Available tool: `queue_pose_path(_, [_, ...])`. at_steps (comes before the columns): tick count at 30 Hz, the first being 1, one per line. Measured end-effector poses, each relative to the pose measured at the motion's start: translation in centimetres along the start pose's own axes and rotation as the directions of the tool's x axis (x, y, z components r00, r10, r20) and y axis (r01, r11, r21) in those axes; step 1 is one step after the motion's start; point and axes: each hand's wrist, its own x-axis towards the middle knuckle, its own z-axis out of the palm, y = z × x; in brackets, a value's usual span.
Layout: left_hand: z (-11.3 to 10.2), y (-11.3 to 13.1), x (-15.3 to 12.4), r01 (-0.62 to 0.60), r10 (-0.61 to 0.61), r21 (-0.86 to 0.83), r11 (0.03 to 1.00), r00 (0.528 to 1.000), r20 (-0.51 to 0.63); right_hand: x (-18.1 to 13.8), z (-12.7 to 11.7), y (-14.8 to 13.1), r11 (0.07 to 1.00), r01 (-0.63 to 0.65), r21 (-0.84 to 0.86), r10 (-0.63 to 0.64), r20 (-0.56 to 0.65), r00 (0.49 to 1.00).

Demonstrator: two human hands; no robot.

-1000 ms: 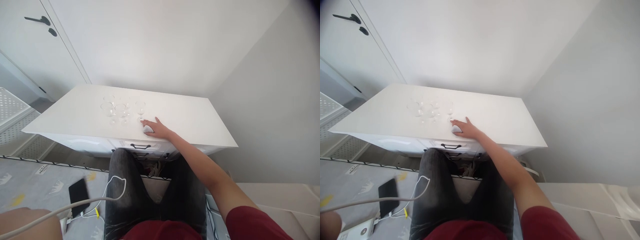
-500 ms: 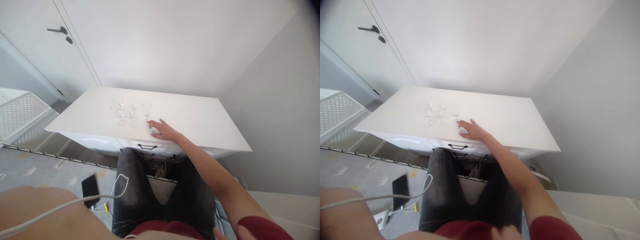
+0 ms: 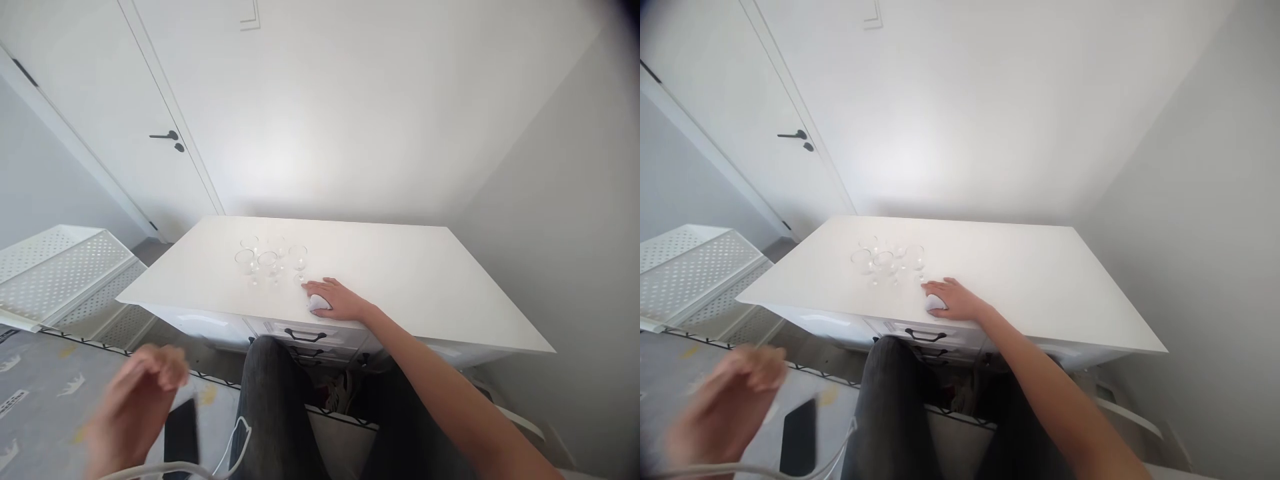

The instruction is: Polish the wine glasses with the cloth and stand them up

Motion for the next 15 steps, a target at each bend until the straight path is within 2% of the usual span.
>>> queue_pose_path(2, [1.9, -1.8, 2.0, 0.048, -0.046, -0.035, 0.998, 0.998, 0.052, -0.3, -0.2, 0.9, 0.987, -0.069, 0.142, 0.094, -0.176, 0.980])
queue_pose_path(3, [3.3, -2.7, 2.7, 0.076, -0.074, -0.022, 0.997, 0.993, 0.094, -0.5, -0.3, 1.6, 0.961, -0.120, 0.248, 0.194, -0.297, 0.935])
queue_pose_path(4, [4.8, -3.6, 3.1, 0.090, -0.087, -0.014, 0.996, 0.986, 0.139, -0.6, -0.6, 2.3, 0.915, -0.162, 0.371, 0.314, -0.398, 0.862])
queue_pose_path(5, [6.4, -4.4, 3.4, 0.115, -0.114, 0.006, 0.993, 0.974, 0.198, -0.7, -0.9, 3.0, 0.852, -0.169, 0.496, 0.416, -0.446, 0.792])
queue_pose_path(6, [8.1, -5.1, 3.6, 0.138, -0.142, 0.035, 0.990, 0.958, 0.248, -0.8, -1.2, 3.7, 0.786, -0.139, 0.602, 0.483, -0.459, 0.746])
queue_pose_path(8, [11.1, -6.4, 4.3, 0.159, -0.185, 0.102, 0.982, 0.923, 0.337, -0.9, -1.9, 4.9, 0.665, -0.033, 0.746, 0.528, -0.439, 0.727])
queue_pose_path(11, [14.5, -8.1, 6.3, 0.168, -0.190, 0.098, 0.981, 0.933, 0.305, -0.8, -2.4, 5.7, 0.555, 0.086, 0.828, 0.544, -0.439, 0.715])
queue_pose_path(15, [17.3, -9.4, 9.2, 0.276, -0.261, 0.003, 0.961, 0.906, 0.332, -1.0, -2.2, 5.5, 0.467, 0.213, 0.858, 0.605, -0.486, 0.631])
